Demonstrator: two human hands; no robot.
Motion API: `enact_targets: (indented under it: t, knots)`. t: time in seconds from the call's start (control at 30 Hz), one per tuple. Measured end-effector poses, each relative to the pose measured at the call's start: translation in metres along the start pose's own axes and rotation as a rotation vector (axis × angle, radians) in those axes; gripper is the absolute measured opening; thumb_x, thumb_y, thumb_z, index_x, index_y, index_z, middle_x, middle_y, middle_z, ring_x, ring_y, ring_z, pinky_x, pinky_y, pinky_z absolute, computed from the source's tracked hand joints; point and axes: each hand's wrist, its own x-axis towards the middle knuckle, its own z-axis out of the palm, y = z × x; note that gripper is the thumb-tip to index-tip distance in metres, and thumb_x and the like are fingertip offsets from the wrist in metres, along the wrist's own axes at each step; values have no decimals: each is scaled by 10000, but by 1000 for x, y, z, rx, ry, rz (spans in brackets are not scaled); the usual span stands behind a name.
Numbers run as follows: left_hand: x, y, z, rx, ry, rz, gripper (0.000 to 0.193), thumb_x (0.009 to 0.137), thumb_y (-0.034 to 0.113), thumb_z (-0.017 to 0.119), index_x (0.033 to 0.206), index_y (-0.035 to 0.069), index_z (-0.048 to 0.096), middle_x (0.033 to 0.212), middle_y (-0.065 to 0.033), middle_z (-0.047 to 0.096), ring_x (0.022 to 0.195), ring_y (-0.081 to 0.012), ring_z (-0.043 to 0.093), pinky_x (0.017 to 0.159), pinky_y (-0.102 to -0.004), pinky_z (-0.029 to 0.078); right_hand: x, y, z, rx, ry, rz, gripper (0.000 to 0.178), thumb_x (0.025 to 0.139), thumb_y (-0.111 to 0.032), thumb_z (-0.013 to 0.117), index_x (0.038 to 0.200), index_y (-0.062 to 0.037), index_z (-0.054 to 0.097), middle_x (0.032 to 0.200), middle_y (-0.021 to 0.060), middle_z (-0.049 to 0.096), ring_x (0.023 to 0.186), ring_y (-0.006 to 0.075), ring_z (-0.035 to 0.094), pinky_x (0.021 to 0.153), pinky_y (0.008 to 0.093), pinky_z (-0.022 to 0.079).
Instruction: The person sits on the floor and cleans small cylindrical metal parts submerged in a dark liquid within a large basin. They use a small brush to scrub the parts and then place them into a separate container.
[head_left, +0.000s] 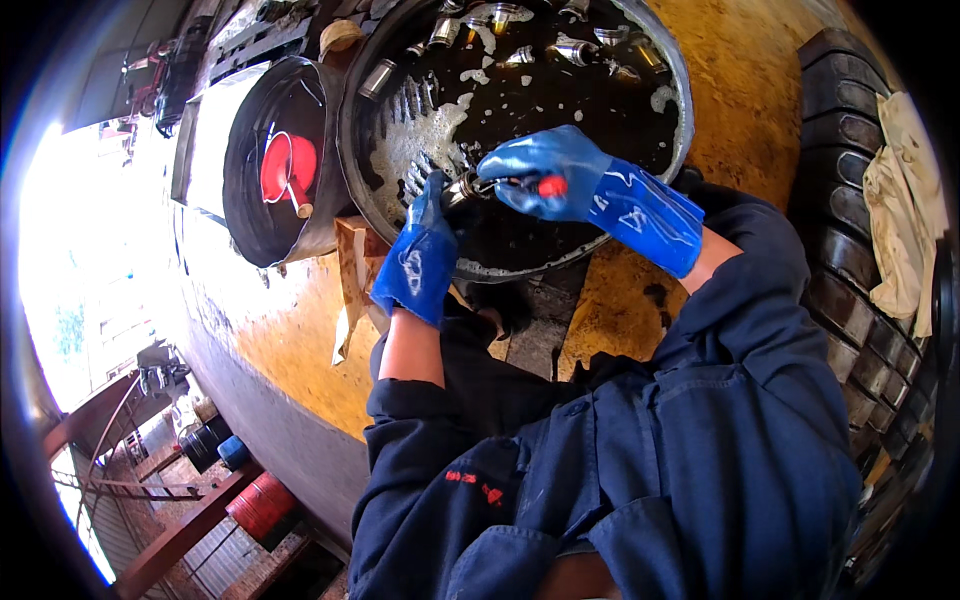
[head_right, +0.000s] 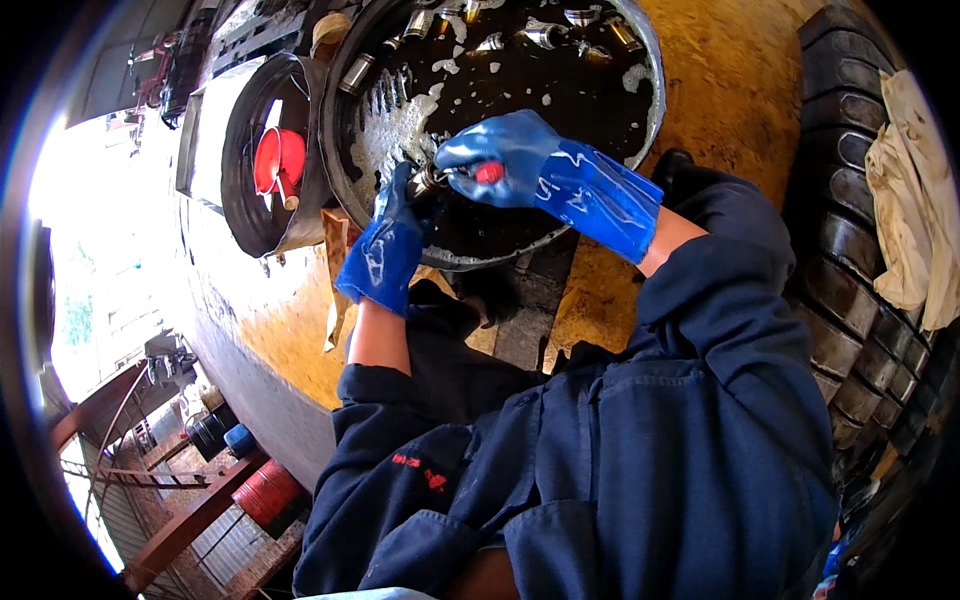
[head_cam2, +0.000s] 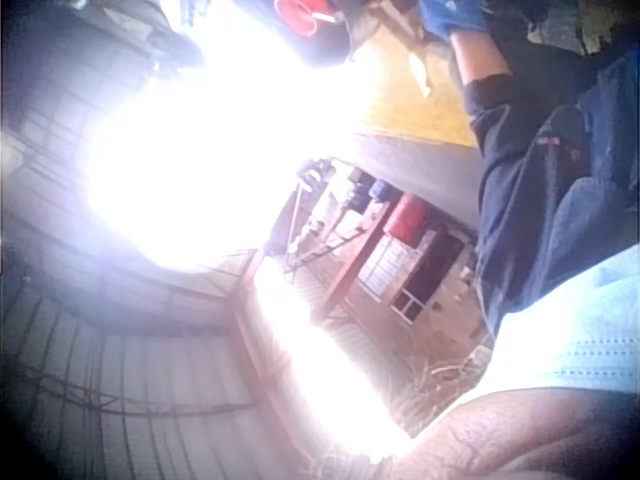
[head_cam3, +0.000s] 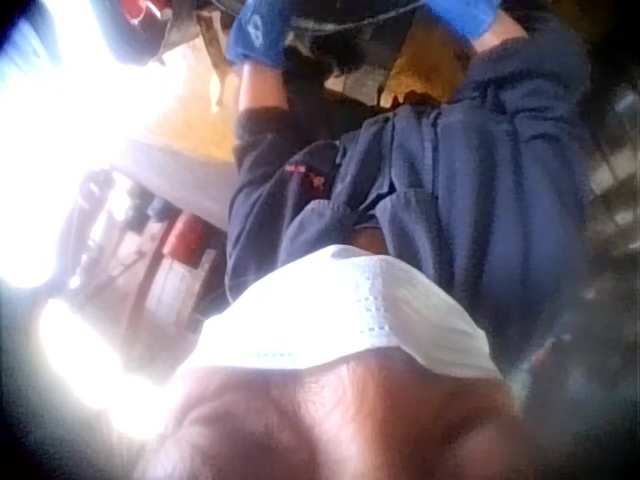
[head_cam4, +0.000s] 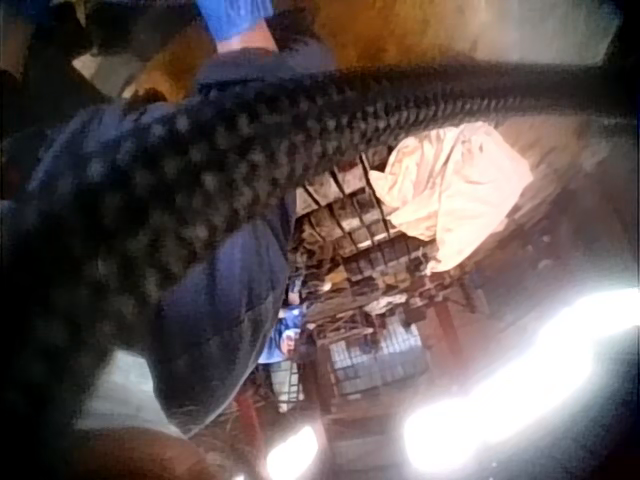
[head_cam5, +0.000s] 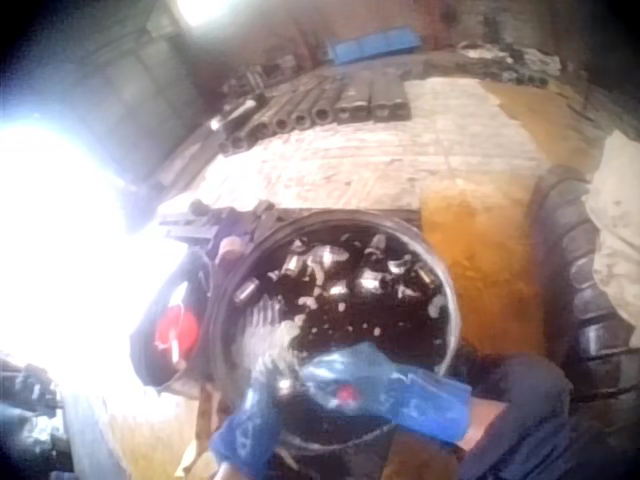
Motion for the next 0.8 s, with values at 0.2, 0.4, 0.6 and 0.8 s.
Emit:
enact_targets:
  t: [0.2, 0.4, 0.6, 0.8]
  knots:
    - [26, -32, -20, -120, -123, -130, 353, 1069, 460, 539, 1319, 233, 642, 964, -40, 711, 718, -183, 639, 579, -306, 506, -2, -21, 0, -483, 46, -242, 359, 915, -242, 763, 1267, -215, 696, 1246, 55, 715, 938, 268, 747, 778, 397, 601]
    - [28, -20, -18, -201, -287, -174, 375, 1068, 421, 463, 1046, 133, 703, 716, -25, 658, 510, -148, 542, 411, -276, 390, -16, -1, -3, -344, 273, 47, 260, 912, -168, 722, 1171, -172, 739, 1042, 67, 773, 829, 273, 759, 726, 379, 618]
    - [32, -7, -35, -150, -414, -454, 471, 1039, 499, 434, 973, 121, 707, 641, -17, 605, 411, -160, 448, 345, -290, 315, -10, -12, -27, -430, -299, 506, 284, 921, -283, 708, 1185, -188, 752, 1130, 57, 776, 1064, 285, 738, 951, 434, 598]
    - [45, -14, -46, -191, -463, -527, 469, 1022, 525, 466, 877, 142, 693, 576, -8, 571, 403, -177, 463, 341, -310, 308, 3, -16, -41, 78, -14, -133, 352, 916, -152, 717, 1268, -130, 717, 1182, 134, 754, 1021, 317, 753, 912, 424, 616]
